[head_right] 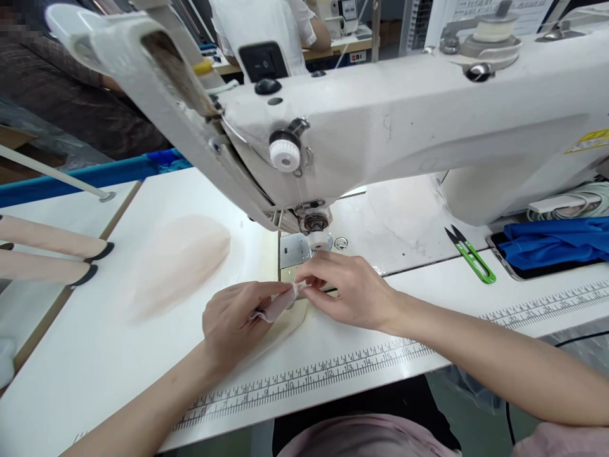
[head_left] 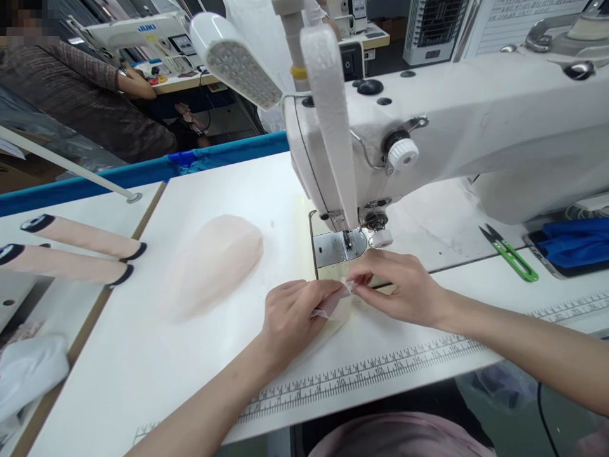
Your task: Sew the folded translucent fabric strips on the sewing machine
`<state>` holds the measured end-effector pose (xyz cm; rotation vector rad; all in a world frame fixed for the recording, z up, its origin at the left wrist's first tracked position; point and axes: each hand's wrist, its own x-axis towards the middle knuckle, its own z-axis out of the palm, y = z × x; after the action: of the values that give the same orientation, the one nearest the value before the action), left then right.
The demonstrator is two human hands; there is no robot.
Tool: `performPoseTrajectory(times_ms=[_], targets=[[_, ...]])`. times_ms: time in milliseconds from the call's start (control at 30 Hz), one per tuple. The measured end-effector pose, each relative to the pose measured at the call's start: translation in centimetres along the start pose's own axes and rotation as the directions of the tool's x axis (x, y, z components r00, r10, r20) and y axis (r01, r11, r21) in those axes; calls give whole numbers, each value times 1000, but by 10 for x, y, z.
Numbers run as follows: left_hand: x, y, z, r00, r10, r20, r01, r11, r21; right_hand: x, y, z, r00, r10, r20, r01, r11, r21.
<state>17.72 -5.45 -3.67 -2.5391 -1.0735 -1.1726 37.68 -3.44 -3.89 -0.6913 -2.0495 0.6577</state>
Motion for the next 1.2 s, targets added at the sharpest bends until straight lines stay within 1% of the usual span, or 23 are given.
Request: performPoseTrajectory(times_ms=[200,467,900,1000,1067,1133,1200], targets=[[1,0,0,999,36,-1,-36,999,-3,0,1,2,999,14,37,-15,1000,27],[3,1,-2,999,45,-3,-45,999,-14,0,-1,0,1000,11,8,-11,1000,25],[2,1,-1,1000,8,-16,-9,1000,-26,2,-1,0,988,-145,-43,145,989,4],[2,3,-1,1000,-13,-23,12,999,-34,2,0,0,979,-196,-51,193,979,-59],[2,5,-1,1000,-25,-8,25,999,-31,0,2,0,964,-260,-63,248,957,-147],[2,6,-2,999,-29,18,30,999,-42,-2,5,0,939,-338,-64,310,912,-269],[1,7,-1,999,-34,38,37,996,-80,-4,6,-3,914,-405,-27,369,856,-361]])
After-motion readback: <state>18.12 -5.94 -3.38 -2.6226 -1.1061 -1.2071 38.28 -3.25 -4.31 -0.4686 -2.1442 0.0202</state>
